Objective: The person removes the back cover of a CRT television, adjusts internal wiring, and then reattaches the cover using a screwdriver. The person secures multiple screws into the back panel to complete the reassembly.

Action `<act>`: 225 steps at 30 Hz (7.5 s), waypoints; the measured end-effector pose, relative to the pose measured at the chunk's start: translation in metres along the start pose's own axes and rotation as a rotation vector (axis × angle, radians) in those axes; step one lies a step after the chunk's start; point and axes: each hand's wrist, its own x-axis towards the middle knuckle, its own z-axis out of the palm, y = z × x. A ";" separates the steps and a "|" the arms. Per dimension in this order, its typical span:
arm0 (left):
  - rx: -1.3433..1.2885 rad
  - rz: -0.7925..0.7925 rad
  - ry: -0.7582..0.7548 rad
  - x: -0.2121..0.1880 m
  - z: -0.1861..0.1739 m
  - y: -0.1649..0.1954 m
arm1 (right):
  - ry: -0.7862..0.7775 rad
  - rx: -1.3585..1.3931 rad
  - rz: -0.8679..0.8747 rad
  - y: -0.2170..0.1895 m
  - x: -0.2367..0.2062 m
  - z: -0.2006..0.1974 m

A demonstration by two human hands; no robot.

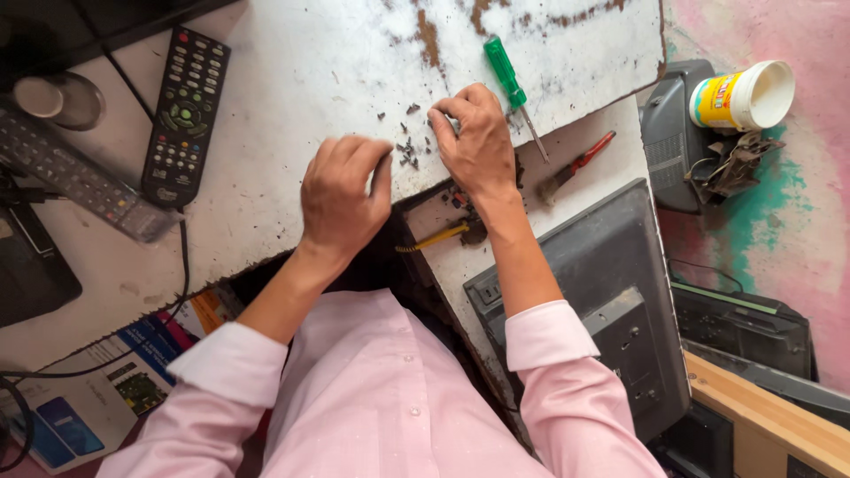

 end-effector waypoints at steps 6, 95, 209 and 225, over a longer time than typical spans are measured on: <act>0.096 0.089 -0.136 0.040 0.039 -0.017 | -0.013 -0.036 0.014 0.001 0.013 0.001; -1.424 -1.153 -0.439 -0.054 0.011 -0.028 | -0.336 0.160 0.267 -0.056 -0.055 -0.013; -1.046 -1.226 -1.495 -0.345 0.266 0.280 | 1.246 0.523 0.652 0.041 -0.654 -0.177; -1.001 -1.298 -1.547 -0.375 0.271 0.280 | 1.238 0.237 0.736 0.015 -0.658 -0.149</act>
